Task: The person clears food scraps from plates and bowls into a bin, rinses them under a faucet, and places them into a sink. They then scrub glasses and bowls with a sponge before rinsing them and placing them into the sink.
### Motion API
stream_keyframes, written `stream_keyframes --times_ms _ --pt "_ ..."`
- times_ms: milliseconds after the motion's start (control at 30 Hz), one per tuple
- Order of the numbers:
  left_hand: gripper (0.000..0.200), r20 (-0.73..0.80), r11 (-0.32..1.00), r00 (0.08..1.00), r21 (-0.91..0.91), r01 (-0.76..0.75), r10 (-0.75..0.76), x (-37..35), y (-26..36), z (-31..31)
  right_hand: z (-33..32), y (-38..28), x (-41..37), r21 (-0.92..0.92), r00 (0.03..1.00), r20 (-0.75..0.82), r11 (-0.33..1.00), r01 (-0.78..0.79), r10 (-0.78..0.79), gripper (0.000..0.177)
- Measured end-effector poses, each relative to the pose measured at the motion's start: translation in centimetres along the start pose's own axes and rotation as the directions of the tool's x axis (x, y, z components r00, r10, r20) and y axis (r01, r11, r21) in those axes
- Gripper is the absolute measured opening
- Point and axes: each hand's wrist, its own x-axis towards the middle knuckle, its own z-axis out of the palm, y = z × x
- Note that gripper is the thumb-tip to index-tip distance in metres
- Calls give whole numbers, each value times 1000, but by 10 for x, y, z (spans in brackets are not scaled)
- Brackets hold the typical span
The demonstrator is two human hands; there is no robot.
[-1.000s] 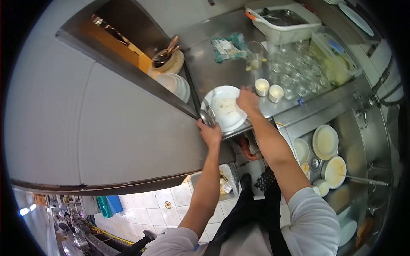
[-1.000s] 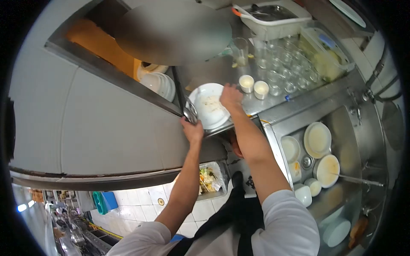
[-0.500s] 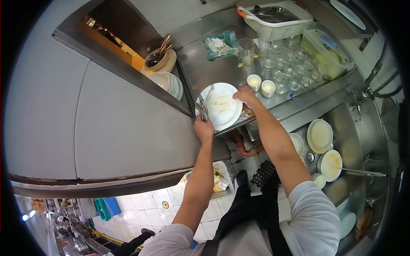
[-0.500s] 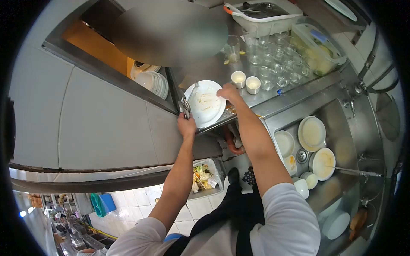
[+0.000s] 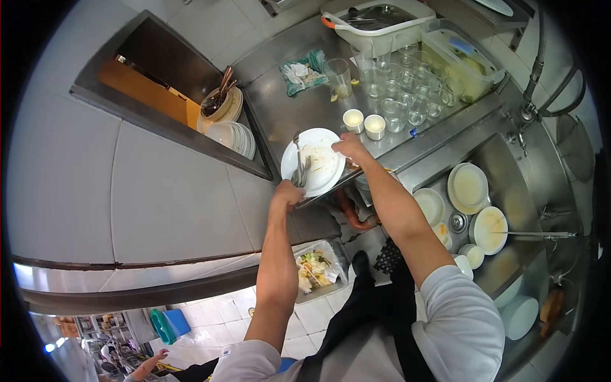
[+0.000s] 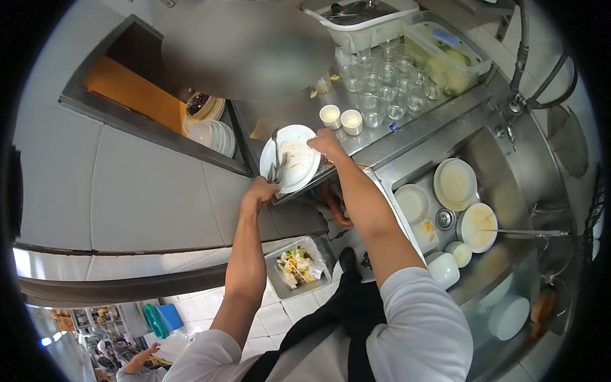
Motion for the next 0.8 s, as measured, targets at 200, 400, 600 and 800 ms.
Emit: stream_keyframes --times_ms 200,400,600,800 --pt "50 -402 967 910 -176 -184 100 62 -18 8 -11 -15 -11 139 973 214 984 -115 84 56" --pt "60 -608 999 793 16 -31 35 110 25 2 -10 23 -28 170 979 198 982 -78 44 41" --pt "44 -548 980 830 197 2 108 190 9 9 -37 -2 -103 -165 1000 -21 986 -8 5 42" --pt "39 -461 993 884 116 -25 76 185 20 12 -142 12 -237 242 984 -163 965 106 -67 38"
